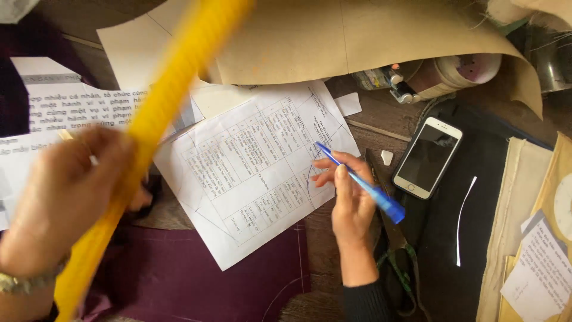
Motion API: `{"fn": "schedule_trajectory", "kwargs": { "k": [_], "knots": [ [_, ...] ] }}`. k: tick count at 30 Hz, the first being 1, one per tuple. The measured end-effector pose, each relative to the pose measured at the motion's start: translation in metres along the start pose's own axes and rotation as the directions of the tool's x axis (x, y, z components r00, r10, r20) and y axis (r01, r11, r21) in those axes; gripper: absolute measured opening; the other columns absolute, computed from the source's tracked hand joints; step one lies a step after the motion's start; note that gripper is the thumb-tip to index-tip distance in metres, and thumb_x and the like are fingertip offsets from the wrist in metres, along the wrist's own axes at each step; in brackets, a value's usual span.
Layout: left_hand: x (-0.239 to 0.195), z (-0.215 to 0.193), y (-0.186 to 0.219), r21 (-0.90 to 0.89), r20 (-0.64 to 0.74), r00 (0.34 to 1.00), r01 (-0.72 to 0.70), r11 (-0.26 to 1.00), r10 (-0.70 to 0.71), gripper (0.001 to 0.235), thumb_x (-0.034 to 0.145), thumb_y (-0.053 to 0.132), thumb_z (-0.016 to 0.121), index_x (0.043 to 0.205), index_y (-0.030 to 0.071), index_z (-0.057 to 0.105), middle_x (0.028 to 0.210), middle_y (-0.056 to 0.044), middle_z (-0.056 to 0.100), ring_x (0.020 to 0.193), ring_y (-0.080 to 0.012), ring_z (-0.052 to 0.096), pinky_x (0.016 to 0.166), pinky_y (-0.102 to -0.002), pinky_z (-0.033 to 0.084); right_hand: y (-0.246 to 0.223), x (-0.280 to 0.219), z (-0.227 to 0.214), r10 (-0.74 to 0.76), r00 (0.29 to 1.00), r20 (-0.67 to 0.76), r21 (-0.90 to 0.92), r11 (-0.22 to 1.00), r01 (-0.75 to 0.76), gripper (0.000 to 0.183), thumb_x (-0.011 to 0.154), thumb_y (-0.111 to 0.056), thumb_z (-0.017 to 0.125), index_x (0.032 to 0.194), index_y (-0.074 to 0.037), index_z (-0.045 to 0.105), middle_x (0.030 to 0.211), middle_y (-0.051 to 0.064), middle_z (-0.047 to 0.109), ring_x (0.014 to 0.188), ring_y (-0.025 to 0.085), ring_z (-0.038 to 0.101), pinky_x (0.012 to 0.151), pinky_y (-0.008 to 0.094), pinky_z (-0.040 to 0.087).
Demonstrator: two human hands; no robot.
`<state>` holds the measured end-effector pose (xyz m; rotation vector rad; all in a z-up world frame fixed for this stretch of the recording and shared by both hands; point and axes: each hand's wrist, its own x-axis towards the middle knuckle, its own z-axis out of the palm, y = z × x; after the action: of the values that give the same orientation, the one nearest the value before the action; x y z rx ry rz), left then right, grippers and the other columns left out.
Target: The person uses scissors to trim a printed paper pattern along a curved edge, then uses a ruler and pen to draw straight lines and mark measurements on the pattern. The person handles the paper, ruler, pen, and scissors throughout the task.
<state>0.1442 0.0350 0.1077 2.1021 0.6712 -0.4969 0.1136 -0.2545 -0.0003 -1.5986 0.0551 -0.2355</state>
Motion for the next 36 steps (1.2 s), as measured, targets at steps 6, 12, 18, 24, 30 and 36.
{"fn": "schedule_trajectory", "kwargs": {
  "k": [6, 12, 18, 24, 30, 36],
  "knots": [
    [0.025, 0.007, 0.029, -0.544, -0.245, 0.766, -0.616, 0.57, 0.594, 0.014, 0.108, 0.007, 0.034, 0.102, 0.012, 0.023, 0.099, -0.024, 0.061, 0.068, -0.0352, 0.07, 0.059, -0.043, 0.068, -0.062, -0.046, 0.054, 0.05, 0.953, 0.298, -0.262, 0.965, 0.031, 0.045, 0.093, -0.04, 0.055, 0.129, -0.014, 0.051, 0.111, 0.006, 0.067, 0.096, 0.017, 0.071, 0.088, 0.032, 0.056],
    [0.012, 0.064, 0.022, -0.705, -0.058, 0.911, -0.326, 0.63, 0.407, 0.012, 0.099, 0.016, 0.038, 0.109, 0.01, 0.033, 0.106, -0.013, 0.061, 0.083, -0.0287, 0.077, 0.063, -0.042, 0.07, -0.033, -0.081, 0.047, 0.041, 0.997, 0.064, -0.599, 0.801, 0.006, 0.058, 0.073, -0.006, 0.065, 0.129, -0.018, 0.054, 0.11, 0.007, 0.068, 0.092, 0.024, 0.069, 0.071, 0.035, 0.056],
    [0.094, 0.081, -0.044, 0.49, 0.043, 0.866, -0.453, 0.745, 0.498, 0.066, 0.081, 0.054, 0.069, 0.125, 0.008, 0.051, 0.124, -0.015, 0.049, 0.118, -0.0337, 0.044, 0.093, -0.049, 0.045, -0.011, -0.098, -0.039, -0.008, 0.99, -0.138, -0.587, 0.806, -0.075, 0.052, 0.073, -0.007, 0.073, 0.124, -0.011, 0.061, 0.11, 0.008, 0.068, 0.097, 0.015, 0.067, 0.087, 0.026, 0.051],
    [0.098, 0.088, -0.039, 0.697, 0.093, 0.901, -0.363, 0.619, 0.425, 0.086, 0.067, 0.06, 0.08, 0.126, 0.008, 0.046, 0.118, -0.013, 0.055, 0.11, -0.0305, 0.052, 0.092, -0.044, 0.046, -0.045, -0.114, -0.051, 0.097, 0.931, -0.351, -0.475, 0.839, -0.266, 0.047, 0.076, -0.001, 0.069, 0.122, -0.003, 0.06, 0.115, 0.013, 0.069, 0.105, 0.019, 0.066, 0.095, 0.028, 0.051],
    [0.103, 0.076, -0.037, 0.448, 0.178, 0.922, -0.387, 0.806, 0.344, 0.036, 0.078, 0.042, 0.074, 0.1, 0.013, 0.068, 0.092, -0.005, 0.067, 0.085, -0.0219, 0.062, 0.069, -0.036, 0.051, -0.05, -0.128, -0.058, 0.139, 0.944, -0.298, -0.523, 0.804, -0.283, 0.048, 0.078, -0.01, 0.07, 0.124, -0.002, 0.057, 0.119, 0.013, 0.066, 0.102, 0.02, 0.066, 0.091, 0.03, 0.054],
    [0.062, 0.058, -0.073, 0.099, 0.096, 0.899, -0.435, 0.895, 0.427, 0.027, 0.088, 0.033, 0.061, 0.078, 0.009, 0.053, 0.071, -0.004, 0.052, 0.067, -0.0205, 0.046, 0.064, -0.039, 0.036, -0.054, -0.12, -0.065, 0.032, 0.997, -0.067, -0.601, 0.796, -0.066, 0.042, 0.076, -0.011, 0.075, 0.115, -0.005, 0.063, 0.112, 0.008, 0.067, 0.097, 0.017, 0.067, 0.083, 0.028, 0.056]
  ]
}}
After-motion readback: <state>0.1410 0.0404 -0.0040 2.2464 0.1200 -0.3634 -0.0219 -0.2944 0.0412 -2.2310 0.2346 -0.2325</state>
